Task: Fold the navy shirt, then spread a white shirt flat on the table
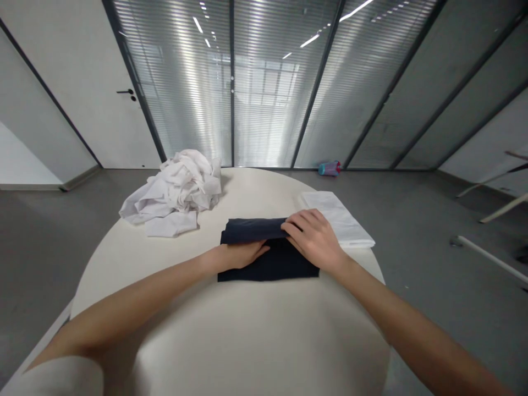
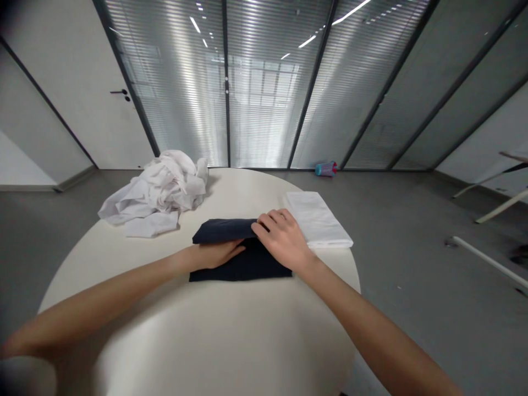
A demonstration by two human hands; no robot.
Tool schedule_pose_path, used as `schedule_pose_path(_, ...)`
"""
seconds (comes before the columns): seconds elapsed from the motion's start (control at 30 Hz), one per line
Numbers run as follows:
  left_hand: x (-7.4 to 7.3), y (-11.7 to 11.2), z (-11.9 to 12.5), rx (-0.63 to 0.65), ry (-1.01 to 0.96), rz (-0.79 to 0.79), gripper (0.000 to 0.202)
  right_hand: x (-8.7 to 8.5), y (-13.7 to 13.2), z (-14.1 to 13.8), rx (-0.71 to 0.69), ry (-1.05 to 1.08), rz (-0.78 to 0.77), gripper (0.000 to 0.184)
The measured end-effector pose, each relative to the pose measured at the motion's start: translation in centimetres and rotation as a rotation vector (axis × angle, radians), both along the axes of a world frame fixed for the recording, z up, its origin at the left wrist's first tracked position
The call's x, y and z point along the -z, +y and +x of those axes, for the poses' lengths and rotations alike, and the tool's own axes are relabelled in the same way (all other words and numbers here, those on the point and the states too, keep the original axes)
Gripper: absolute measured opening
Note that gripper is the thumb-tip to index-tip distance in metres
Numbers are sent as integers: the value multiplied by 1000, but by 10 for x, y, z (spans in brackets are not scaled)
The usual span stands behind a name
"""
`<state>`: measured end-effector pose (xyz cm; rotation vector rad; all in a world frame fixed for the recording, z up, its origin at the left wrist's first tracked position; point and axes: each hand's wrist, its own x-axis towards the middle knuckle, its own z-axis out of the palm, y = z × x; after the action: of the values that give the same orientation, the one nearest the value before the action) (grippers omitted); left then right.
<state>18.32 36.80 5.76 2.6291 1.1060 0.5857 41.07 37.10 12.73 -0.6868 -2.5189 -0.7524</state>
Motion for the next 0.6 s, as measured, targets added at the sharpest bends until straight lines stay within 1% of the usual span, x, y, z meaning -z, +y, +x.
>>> schedule_pose_path(0.1,-10,-38,-14,31,117,37,39,19,-15,9,-66,-41,-75,13)
schedule_pose_path(0.17,-13,-61,-29,104,138,72,38,29,-23,18,-109,-59,-110,14)
schedule_pose_path(0.23,-11,-78,-48,200,41,158,30,38,-28,28,-100,-33,-142,23)
schedule_pose_path(0.27,-9,-84,-58,223,-41,222,24,41,-28,32,-80,-8,-162,29)
schedule_pose_path(0.3,-7,-89,-68,211,-125,297,19,44,-28,36,-58,17,-184,34)
schedule_pose_path(0.37,-4,-92,-83,94,-230,440,21,50,-25,42,-41,57,-218,33)
schedule_pose_path(0.4,-4,-91,-88,15,-231,476,27,53,-24,43,-51,71,-224,29)
schedule_pose_path(0.43,-4,-88,-90,-49,-204,481,38,56,-22,43,-66,83,-224,25)
schedule_pose_path(0.47,-4,-85,-90,-83,-162,460,49,58,-21,44,-78,93,-224,21)
schedule_pose_path(0.5,-3,-81,-88,-82,-118,426,56,60,-20,44,-88,99,-231,20)
schedule_pose_path(0.53,-2,-78,-86,-51,-89,391,56,61,-20,44,-97,100,-250,19)
schedule_pose_path(0.6,2,-74,-81,51,-74,352,43,61,-22,46,-107,81,-331,19)
